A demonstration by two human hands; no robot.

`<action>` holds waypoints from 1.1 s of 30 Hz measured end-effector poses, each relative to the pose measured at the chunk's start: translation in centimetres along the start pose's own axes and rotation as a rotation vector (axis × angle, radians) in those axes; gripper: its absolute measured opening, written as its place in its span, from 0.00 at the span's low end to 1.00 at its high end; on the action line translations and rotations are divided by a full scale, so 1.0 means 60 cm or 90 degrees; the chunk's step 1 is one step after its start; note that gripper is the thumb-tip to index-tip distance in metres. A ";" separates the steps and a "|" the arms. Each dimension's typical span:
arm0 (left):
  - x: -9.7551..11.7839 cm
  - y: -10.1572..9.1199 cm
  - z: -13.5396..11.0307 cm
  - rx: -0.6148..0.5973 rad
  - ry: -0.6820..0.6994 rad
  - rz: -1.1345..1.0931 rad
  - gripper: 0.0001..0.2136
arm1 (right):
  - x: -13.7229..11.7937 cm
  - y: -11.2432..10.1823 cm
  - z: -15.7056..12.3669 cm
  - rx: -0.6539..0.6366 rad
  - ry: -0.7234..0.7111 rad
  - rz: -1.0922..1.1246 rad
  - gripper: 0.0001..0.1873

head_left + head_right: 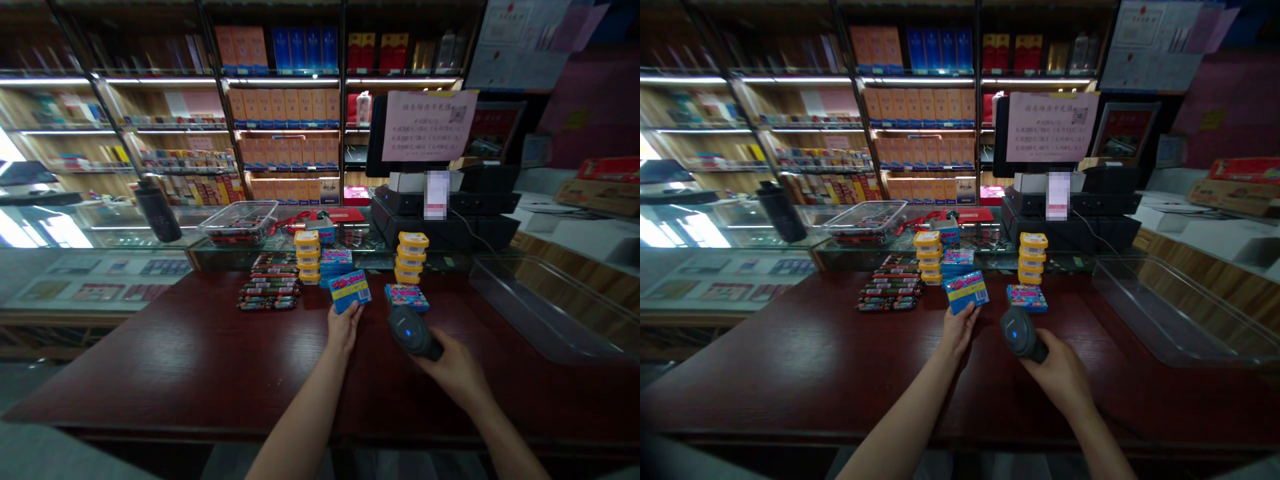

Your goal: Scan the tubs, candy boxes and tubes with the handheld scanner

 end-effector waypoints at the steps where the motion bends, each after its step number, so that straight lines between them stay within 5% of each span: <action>1: -0.001 -0.001 0.000 -0.001 -0.001 -0.002 0.15 | -0.007 0.002 0.000 -0.004 -0.003 0.069 0.20; 5: -0.002 -0.004 0.001 0.001 -0.001 0.007 0.14 | -0.033 0.007 -0.006 -0.016 -0.001 0.214 0.22; 20: -0.003 -0.002 -0.001 0.002 -0.006 0.006 0.16 | -0.046 -0.002 -0.015 -0.047 -0.001 0.216 0.19; 28: -0.002 -0.001 -0.002 -0.008 -0.002 0.004 0.17 | 0.008 -0.014 0.005 -0.020 -0.068 -0.241 0.17; 33: 0.002 0.007 -0.014 -0.039 0.009 0.053 0.21 | 0.029 0.007 -0.005 0.090 -0.177 -0.296 0.16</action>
Point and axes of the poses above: each hand's wrist, its own z-axis towards the middle knuckle, its own y-axis out of the palm, x = y × z, the point moved 4 cm from there along z, towards the middle knuckle, and after that the axes turned 3 degrees about x, right-handed, at the moved point
